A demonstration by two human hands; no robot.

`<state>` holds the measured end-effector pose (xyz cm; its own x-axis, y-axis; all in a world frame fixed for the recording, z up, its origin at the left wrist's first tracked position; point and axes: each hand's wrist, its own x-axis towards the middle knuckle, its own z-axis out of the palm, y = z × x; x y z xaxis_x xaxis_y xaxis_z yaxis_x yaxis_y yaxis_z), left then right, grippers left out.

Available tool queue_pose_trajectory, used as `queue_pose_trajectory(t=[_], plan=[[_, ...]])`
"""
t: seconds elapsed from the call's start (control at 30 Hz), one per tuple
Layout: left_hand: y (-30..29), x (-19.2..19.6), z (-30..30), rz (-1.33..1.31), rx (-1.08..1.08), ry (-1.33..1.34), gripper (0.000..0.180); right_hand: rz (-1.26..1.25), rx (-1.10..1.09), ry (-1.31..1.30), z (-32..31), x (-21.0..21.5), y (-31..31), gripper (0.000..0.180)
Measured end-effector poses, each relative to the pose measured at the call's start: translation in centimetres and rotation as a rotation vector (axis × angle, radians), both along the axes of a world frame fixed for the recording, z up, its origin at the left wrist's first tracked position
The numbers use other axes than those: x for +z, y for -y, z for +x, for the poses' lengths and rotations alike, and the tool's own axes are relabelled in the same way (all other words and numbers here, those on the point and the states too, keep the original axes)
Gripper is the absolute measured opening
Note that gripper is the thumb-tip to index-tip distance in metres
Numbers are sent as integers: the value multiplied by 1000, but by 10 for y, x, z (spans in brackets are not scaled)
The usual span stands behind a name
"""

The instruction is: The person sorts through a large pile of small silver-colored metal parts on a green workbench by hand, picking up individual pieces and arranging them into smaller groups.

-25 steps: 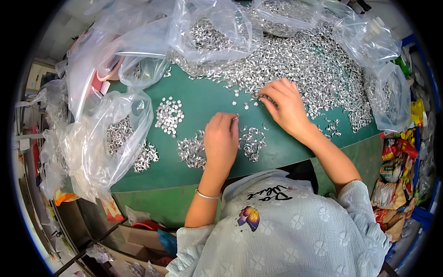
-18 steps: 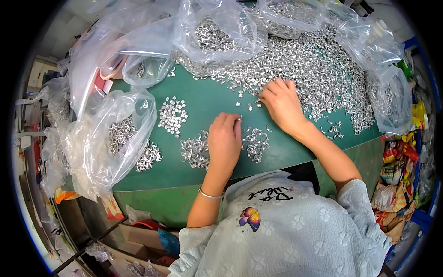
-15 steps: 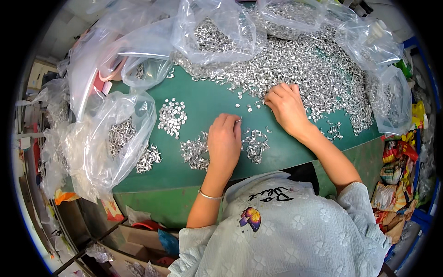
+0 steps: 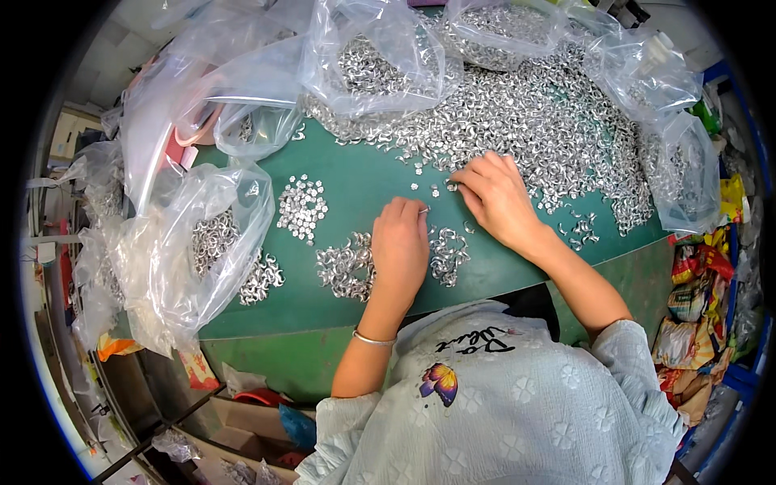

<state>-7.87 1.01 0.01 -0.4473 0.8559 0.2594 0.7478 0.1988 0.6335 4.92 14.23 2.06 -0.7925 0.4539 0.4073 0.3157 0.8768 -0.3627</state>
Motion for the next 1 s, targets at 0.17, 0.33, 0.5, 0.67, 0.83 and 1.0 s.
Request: queue_pose_trajectory(t=[0.17,0.33,0.5,0.67,0.83,1.0], plan=[[-1,-3,3,2,-26,-28,8,225,28,191,-16,-14,-10,8],[2,-1,2,21,-24,30,7,48,34,200,-11,0,-8,3],[0,-5,4,106,-4,161,6,-326,218,201,16,5,11,10],[0,1,7,136,-97,323,8,-450,239,40,25,10,-2,11],[1,0,5,140,-74,347,9,-475,95,57,23,8,3,9],[7,8,-2,133,63,331,8,-506,113,76,15,13,11,12]])
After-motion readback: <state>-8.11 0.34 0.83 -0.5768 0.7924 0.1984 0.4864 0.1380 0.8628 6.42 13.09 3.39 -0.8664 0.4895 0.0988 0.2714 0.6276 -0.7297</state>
